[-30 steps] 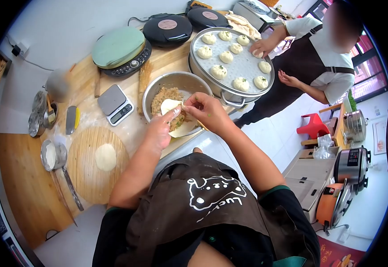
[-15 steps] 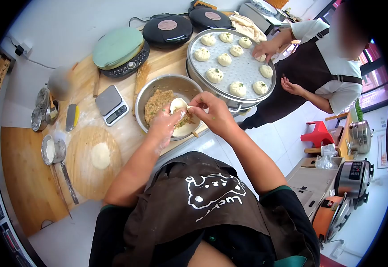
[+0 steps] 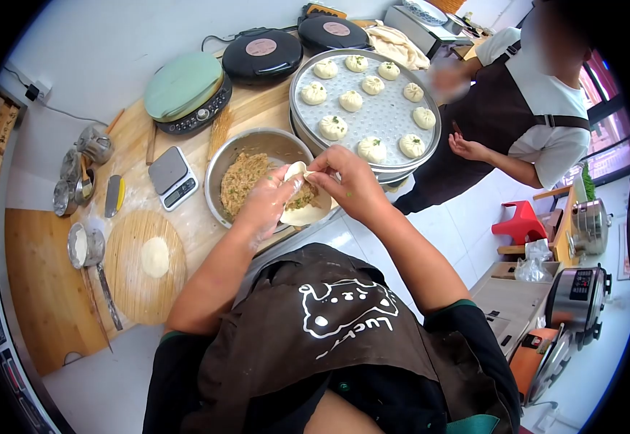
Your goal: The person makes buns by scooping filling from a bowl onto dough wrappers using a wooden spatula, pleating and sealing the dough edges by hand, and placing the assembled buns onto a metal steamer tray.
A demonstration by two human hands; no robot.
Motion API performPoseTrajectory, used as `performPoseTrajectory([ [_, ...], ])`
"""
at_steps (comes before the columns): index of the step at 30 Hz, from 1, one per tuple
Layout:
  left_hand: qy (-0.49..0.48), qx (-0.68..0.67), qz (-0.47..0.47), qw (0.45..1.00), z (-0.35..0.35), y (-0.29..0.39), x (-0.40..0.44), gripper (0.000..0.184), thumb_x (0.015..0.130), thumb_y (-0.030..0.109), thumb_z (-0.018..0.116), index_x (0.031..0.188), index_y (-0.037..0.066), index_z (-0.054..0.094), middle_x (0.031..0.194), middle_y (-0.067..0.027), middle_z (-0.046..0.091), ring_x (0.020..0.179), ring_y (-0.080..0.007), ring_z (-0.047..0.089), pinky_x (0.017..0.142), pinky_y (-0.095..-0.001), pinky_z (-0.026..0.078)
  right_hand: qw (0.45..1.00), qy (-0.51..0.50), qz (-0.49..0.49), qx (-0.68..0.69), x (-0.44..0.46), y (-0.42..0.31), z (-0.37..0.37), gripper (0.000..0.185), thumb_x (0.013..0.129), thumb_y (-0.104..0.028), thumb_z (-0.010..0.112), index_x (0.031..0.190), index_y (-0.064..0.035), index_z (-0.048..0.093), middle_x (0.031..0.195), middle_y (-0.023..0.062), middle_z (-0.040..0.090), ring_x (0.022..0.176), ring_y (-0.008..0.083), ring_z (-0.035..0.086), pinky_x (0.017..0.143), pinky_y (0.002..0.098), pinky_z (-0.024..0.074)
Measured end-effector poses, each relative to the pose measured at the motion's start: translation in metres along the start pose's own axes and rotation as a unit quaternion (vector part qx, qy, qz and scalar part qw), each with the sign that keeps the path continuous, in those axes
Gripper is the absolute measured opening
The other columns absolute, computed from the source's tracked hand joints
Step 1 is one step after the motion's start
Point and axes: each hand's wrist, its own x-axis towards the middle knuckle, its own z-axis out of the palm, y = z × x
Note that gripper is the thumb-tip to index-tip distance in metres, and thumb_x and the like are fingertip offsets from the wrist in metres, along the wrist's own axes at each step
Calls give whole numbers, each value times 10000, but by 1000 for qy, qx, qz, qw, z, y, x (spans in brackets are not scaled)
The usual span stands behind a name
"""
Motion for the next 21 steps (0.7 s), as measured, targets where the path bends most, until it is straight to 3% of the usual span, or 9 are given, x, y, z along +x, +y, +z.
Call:
performPoseTrajectory([
  [3,-41,91,-5,995,-11,-5,8,355,1019,126,548,1351,3,518,1167,-79,646,1068,-147,630,917,-331,523,994,8,40,102,-4,-3,2,150,866,-106,725,984,-21,688,909,128,635,840,283,624,774,384,500],
  [5,-56,123,-1,991,-12,-6,11,362,1015,119,550,1356,0,515,1177,-88,647,1066,-148,637,915,-328,527,996,-10,34,82,-3,-2,-1,136,866,-100,723,974,-27,686,905,124,630,849,292,620,778,391,496],
  [8,-50,47,-30,997,-9,-2,7,360,1010,124,555,1345,-5,527,1187,-98,647,1062,-149,646,916,-329,531,999,-13,8,45,-3,-4,-7,137,861,-94,726,976,-31,688,902,118,624,847,300,616,771,397,491],
  [11,-32,-30,-30,999,10,11,-5,324,1001,136,560,1285,-18,592,1090,-45,658,948,-84,619,840,-267,509,998,-6,-57,3,-4,-1,-13,142,849,-92,734,970,-36,685,894,112,616,836,304,608,761,403,484],
  [14,-73,59,-29,995,-2,7,-4,392,999,158,564,1354,-5,526,1180,-89,649,1050,-136,642,901,-306,526,997,-17,-81,5,-6,-2,-12,139,837,-92,740,950,-43,675,880,110,609,822,308,600,754,412,476],
  [18,-68,296,-65,951,4,28,-5,430,995,172,551,1386,-1,511,1173,-68,647,1036,-106,614,875,-267,503,994,-77,-71,17,-4,-9,-16,129,830,-88,741,923,-51,661,861,111,604,811,310,593,755,418,467],
  [20,-57,386,-67,918,15,40,-8,447,996,178,542,1406,3,501,1180,-61,644,1035,-96,601,867,-255,494,993,-73,-89,-7,-4,-2,-16,123,845,-82,738,945,-56,672,868,93,608,828,270,598,760,384,471],
  [21,-57,359,-41,931,14,38,-8,458,991,180,549,1410,4,498,1181,-59,644,1039,-96,601,866,-254,494,993,-70,-97,-20,-4,-1,-16,121,853,-79,737,957,-58,678,872,84,610,836,250,600,763,367,473],
])
